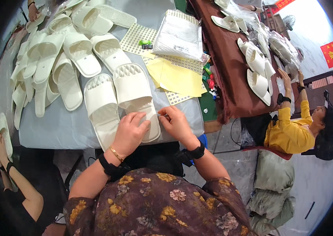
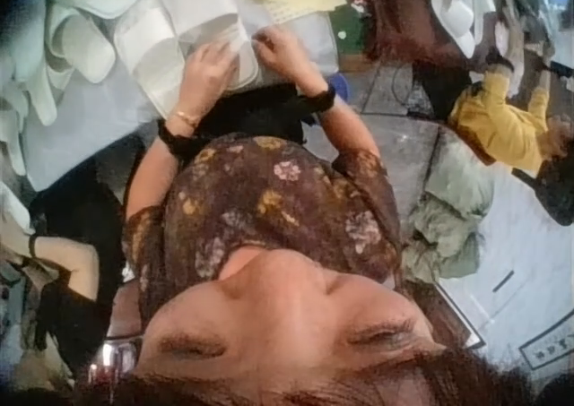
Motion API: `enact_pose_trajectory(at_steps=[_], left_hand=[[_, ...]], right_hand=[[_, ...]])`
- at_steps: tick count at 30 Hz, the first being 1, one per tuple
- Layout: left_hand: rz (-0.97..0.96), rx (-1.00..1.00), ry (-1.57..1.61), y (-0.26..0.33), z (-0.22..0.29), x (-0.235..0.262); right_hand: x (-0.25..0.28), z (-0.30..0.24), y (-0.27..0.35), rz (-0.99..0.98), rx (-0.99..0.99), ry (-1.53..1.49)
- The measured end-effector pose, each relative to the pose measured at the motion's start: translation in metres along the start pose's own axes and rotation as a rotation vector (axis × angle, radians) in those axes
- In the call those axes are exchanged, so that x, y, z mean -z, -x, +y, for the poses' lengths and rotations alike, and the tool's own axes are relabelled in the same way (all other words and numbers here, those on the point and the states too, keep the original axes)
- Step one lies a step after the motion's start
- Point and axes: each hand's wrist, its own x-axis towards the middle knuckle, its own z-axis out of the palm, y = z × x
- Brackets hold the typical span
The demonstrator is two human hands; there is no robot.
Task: Inspecting and sorting white slippers at a manufacturing workbench.
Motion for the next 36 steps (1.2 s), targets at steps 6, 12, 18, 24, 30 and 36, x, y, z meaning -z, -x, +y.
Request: enact_pose_trajectory(at_steps=[6, 12, 18, 24, 30, 36], left_hand=[[-0.010, 0.128, 0.032, -0.011, 0.006, -0.002], [-0.013, 0.200, 0.158, -0.010, 0.002, 0.000], [0.001, 0.177, 0.240, 0.001, -0.009, 0.005], [-0.013, 0.200, 0.038, 0.006, -0.007, 0.015], [-0.063, 0.182, 0.083, 0.009, -0.012, 0.022], [-0.038, 0.186, 0.106, 0.012, -0.016, 0.021]], right_hand=[[-0.012, 0.002, 0.003, 0.012, -0.018, -0.011], [-0.008, -0.014, 0.008, 0.037, -0.062, -0.056], [-0.017, -0.028, 0.012, 0.087, 0.177, 0.091], [-0.028, -0.029, 0.006, 0.077, 0.303, 0.273], [-0.029, -0.027, 0.000, -0.043, 0.305, 0.399], [-0.019, -0.028, -0.005, -0.134, 0.196, -0.013]])
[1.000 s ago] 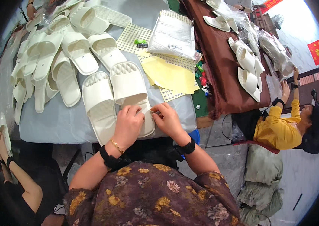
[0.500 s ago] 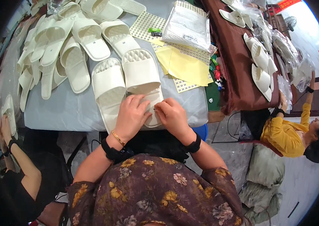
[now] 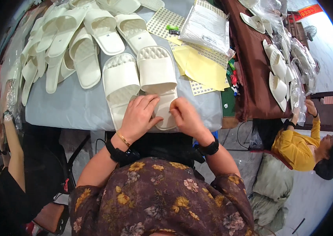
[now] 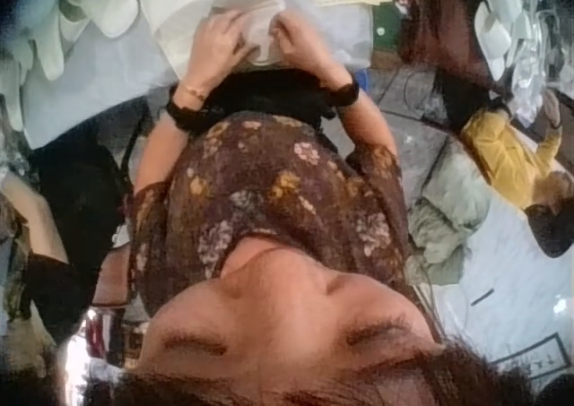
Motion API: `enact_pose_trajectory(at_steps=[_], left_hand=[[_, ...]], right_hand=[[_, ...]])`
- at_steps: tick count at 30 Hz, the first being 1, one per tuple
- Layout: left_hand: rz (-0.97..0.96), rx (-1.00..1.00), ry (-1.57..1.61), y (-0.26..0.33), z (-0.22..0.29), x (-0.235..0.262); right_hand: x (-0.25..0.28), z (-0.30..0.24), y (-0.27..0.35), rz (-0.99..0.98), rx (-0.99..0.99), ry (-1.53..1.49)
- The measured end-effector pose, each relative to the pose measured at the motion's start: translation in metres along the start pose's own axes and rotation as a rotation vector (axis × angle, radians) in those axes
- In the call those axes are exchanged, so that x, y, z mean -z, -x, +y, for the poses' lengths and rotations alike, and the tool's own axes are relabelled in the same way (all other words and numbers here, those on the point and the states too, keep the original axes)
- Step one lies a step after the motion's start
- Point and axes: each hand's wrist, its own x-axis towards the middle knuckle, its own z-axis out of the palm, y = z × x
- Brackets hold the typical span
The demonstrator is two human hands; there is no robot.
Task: Inspecting and sorting white slippers at a manufacturing workbench.
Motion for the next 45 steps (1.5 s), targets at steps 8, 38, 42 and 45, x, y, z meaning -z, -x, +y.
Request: enact_pose_trajectory(at_steps=[8, 38, 42, 45], left_hand=[[0.036, -0.003, 0.029, 0.001, -0.006, -0.004], [0.202, 0.194, 0.020, 0.014, -0.005, 0.015], [0.139, 0.287, -0.080, 0.002, 0.002, 0.013], [0.173, 0.236, -0.211, -0.011, 0.007, 0.001]], right_hand=[[-0.002, -0.009, -0.034, -0.012, 0.013, 0.176], [-0.008, 0.023, -0.008, 0.322, -0.242, 0.019], [-0.011, 0.025, -0.001, 0.364, -0.182, 0.020], [-0.019, 0.026, -0.001, 0.407, -0.151, 0.018]])
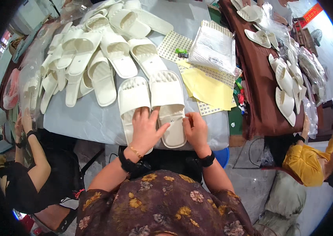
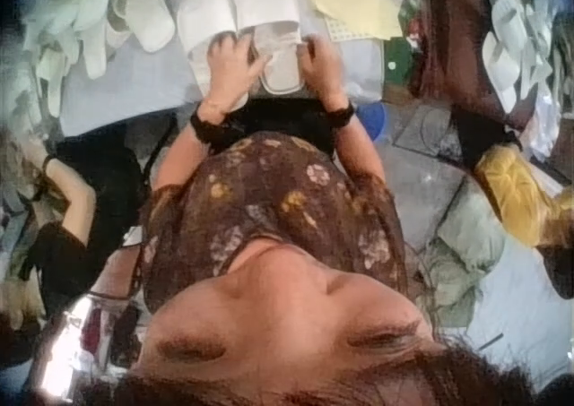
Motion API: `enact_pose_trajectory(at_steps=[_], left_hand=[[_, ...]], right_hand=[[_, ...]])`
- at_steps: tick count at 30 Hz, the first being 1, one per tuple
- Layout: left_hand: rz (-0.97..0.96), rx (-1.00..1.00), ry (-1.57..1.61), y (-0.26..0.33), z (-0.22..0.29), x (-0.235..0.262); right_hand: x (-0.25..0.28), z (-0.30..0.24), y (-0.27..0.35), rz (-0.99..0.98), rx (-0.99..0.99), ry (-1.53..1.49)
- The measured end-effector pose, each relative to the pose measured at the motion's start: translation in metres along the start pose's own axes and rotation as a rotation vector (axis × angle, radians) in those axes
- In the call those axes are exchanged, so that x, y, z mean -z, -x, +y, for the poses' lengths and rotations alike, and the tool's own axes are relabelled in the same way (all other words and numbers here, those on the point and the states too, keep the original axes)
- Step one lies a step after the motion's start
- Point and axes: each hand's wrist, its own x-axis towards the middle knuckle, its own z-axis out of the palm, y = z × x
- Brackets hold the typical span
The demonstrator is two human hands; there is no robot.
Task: Inspecting and sorting white slippers at a manufacturing workbench.
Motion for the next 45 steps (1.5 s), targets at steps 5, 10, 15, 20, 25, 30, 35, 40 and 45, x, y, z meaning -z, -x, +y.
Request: enact_pose_trajectory(at_steps=[5, 10, 15, 20, 25, 30, 35, 40, 45], left_hand=[[-0.039, 0.095, 0.009, 0.001, -0.003, -0.016], [0.008, -0.019, -0.007, 0.008, 0.005, 0.019], [0.101, -0.108, 0.043, -0.032, -0.020, 0.094], [0.296, -0.114, -0.253, -0.151, -0.100, 0.200], [0.338, 0.155, -0.641, -0.190, -0.123, 0.216], [0.187, -0.252, -0.527, -0.136, -0.089, 0.090], [-0.084, -0.471, -0.429, -0.124, -0.064, 0.005], [-0.123, -0.520, -0.472, -0.138, -0.110, -0.028], [-0.178, -0.399, -0.538, -0.147, -0.124, -0.011]], right_hand=[[-0.004, 0.006, 0.003, 0.026, 0.037, -0.034], [0.002, 0.015, 0.006, 0.009, 0.004, -0.081], [0.002, 0.012, 0.008, 0.017, 0.000, -0.087], [0.001, 0.010, 0.008, 0.044, 0.047, -0.014], [0.000, 0.012, 0.006, 0.073, 0.048, -0.062], [-0.002, 0.008, 0.006, 0.062, 0.072, -0.028], [0.004, 0.013, 0.010, 0.090, 0.052, -0.002], [-0.010, 0.008, 0.005, 0.061, 0.094, -0.063], [0.027, 0.013, -0.002, -0.051, -0.105, -0.270]])
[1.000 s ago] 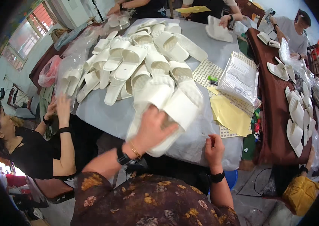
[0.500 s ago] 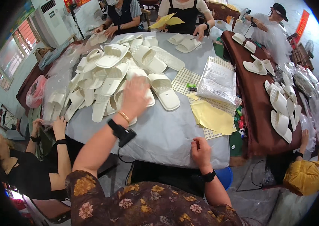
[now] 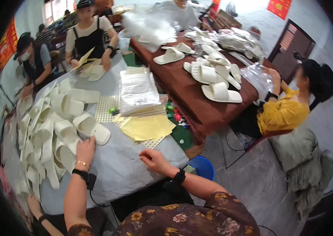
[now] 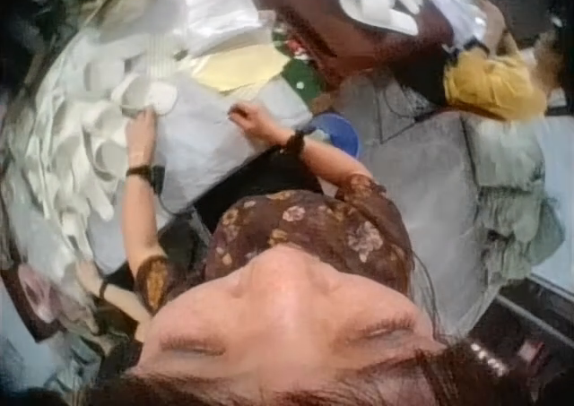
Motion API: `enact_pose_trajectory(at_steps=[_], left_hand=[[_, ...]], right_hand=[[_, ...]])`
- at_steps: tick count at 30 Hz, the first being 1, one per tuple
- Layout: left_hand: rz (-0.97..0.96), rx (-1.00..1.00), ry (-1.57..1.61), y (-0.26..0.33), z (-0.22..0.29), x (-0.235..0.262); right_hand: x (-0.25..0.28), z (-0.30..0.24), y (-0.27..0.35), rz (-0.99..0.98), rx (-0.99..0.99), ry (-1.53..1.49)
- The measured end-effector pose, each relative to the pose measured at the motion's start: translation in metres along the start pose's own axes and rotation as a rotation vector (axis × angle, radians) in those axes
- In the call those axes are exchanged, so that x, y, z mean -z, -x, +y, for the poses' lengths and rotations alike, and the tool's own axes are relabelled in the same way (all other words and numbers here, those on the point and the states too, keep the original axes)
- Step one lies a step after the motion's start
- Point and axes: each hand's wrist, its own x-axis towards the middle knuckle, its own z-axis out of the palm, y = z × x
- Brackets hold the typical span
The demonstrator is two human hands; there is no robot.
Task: Inspecting and sorting white slippers at a manufacturing workbench.
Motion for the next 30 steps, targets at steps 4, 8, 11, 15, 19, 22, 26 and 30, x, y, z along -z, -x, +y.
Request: enact_pose_trajectory(at_steps=[4, 8, 11, 15, 19, 22, 26, 30], left_hand=[[0.075, -0.081, 0.012, 0.014, -0.023, -0.011], [0.147, -0.106, 0.118, 0.004, 0.002, 0.004], [0.075, -0.091, 0.168, -0.019, 0.039, 0.028], [0.071, -0.282, 0.142, -0.030, 0.047, 0.017], [0.038, -0.298, 0.100, -0.037, 0.047, 0.018], [-0.020, -0.301, 0.083, -0.034, 0.038, 0.021], [0.038, -0.319, 0.016, -0.026, 0.012, 0.011], [0.013, -0.160, -0.005, 0.007, -0.017, 0.012]], right_hand=[[0.068, -0.013, -0.019, 0.270, 0.094, 0.090], [0.169, -0.025, -0.045, 0.721, 0.266, 0.319], [0.254, 0.002, -0.054, 0.910, 0.160, 0.637], [0.335, 0.037, -0.071, 0.945, -0.059, 0.879], [0.373, 0.053, -0.087, 0.852, -0.254, 0.732], [0.380, 0.053, -0.100, 0.790, -0.272, 0.573], [0.380, 0.053, -0.112, 0.716, -0.242, 0.307], [0.343, 0.024, -0.141, 0.540, -0.292, -0.150]])
